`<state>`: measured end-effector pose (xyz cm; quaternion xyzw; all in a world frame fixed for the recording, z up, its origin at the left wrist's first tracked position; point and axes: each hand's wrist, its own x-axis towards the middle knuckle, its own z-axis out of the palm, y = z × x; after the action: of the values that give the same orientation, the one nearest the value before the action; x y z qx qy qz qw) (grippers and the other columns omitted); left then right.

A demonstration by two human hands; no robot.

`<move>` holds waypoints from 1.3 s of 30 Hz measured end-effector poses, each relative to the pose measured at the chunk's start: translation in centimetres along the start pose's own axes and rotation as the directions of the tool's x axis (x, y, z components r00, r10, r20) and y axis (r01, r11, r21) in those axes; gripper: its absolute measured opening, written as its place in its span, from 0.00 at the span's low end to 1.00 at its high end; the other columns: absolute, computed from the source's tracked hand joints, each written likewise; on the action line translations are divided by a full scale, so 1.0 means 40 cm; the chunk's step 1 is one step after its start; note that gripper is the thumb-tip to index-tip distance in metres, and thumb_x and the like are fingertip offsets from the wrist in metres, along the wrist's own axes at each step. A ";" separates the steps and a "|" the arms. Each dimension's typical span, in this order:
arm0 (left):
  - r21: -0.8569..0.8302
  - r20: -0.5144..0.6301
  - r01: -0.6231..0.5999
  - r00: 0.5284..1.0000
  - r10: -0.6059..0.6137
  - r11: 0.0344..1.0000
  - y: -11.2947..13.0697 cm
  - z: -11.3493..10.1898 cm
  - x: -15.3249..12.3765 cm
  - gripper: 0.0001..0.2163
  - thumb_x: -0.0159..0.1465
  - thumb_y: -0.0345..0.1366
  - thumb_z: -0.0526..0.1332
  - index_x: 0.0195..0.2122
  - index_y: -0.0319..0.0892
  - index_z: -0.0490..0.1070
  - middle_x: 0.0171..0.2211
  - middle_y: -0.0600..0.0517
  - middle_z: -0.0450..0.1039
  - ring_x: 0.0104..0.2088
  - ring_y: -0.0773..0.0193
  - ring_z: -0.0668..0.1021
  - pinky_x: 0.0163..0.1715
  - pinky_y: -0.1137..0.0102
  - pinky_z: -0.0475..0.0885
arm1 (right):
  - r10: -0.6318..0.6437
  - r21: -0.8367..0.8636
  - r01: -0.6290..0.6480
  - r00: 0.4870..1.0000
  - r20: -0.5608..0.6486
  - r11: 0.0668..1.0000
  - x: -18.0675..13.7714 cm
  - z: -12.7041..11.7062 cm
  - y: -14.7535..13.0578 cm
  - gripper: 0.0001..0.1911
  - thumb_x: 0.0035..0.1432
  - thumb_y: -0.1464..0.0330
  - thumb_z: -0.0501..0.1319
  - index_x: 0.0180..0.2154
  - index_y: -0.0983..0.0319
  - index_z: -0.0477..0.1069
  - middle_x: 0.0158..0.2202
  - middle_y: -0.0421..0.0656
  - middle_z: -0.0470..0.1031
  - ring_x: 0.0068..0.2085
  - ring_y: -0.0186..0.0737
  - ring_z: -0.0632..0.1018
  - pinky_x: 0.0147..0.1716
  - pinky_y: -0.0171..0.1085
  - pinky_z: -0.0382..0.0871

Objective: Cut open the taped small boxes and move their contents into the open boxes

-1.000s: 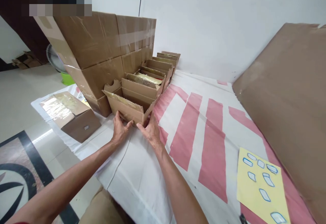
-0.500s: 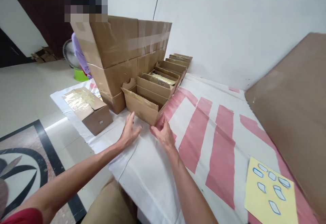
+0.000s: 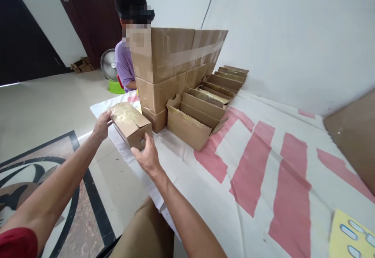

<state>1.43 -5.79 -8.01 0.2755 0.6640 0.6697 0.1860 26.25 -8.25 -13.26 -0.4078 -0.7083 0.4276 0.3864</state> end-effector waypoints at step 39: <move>-0.049 0.614 -0.098 0.782 0.107 0.994 0.016 0.209 -0.863 0.23 0.65 0.53 0.64 0.53 0.41 0.74 0.53 0.42 0.79 0.53 0.50 0.79 0.55 0.56 0.75 | 0.195 -0.007 -0.255 0.757 -0.624 0.967 -0.715 -0.559 0.057 0.33 0.59 0.55 0.65 0.64 0.58 0.69 0.58 0.53 0.78 0.52 0.54 0.80 0.54 0.55 0.75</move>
<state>33.55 -20.47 -11.86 0.5130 0.5462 0.5573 0.3576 57.38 -27.03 -13.52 -0.6245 -0.5071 0.2809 0.5234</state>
